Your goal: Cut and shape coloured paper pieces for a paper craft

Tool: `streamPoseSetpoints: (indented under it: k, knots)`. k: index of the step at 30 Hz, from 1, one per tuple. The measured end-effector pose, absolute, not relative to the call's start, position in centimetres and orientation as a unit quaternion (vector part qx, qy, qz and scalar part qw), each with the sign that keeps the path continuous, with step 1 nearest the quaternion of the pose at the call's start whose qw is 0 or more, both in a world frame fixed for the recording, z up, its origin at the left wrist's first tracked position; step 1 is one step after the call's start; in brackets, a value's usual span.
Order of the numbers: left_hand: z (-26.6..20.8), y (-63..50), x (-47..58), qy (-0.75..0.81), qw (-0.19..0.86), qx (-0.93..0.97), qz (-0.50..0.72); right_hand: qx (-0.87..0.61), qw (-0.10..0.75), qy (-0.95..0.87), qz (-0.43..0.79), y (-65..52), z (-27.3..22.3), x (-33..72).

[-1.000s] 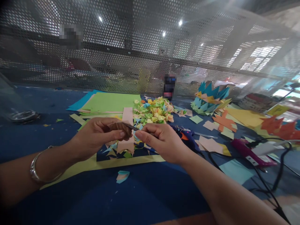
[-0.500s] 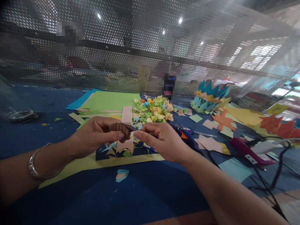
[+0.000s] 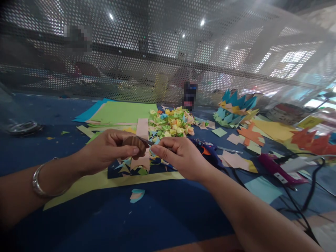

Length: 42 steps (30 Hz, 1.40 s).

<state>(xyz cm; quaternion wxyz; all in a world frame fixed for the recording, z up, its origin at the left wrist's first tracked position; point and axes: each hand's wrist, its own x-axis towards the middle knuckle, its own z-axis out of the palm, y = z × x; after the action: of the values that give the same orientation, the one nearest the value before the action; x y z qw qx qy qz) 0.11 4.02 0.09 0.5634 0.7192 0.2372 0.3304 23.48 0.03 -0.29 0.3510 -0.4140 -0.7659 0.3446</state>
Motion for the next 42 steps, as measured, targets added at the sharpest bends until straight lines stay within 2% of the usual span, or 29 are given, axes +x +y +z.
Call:
streamPoseSetpoints:
  k: [5,12,23,32,42]
  knots:
    - [0.0,4.1,0.0,0.283,0.548,0.72,0.319,-0.416,0.369,-0.754,0.349,0.0,-0.7,23.4]
    - [0.1,3.8,0.3,0.253,0.56,0.726,0.308,-0.419,0.397,-0.723,0.379,0.3,-1.1,23.0]
    - [0.4,3.4,0.4,0.332,0.525,0.767,0.164,-0.401,0.406,-0.705,0.421,0.1,-1.2,21.7]
    - [0.1,3.3,0.5,0.337,0.567,0.7,0.273,-0.397,0.477,-0.671,0.405,0.4,-1.3,21.6]
    - [0.1,3.9,0.3,0.32,0.542,0.716,0.302,-0.41,0.412,-0.688,0.434,0.3,-1.4,22.9]
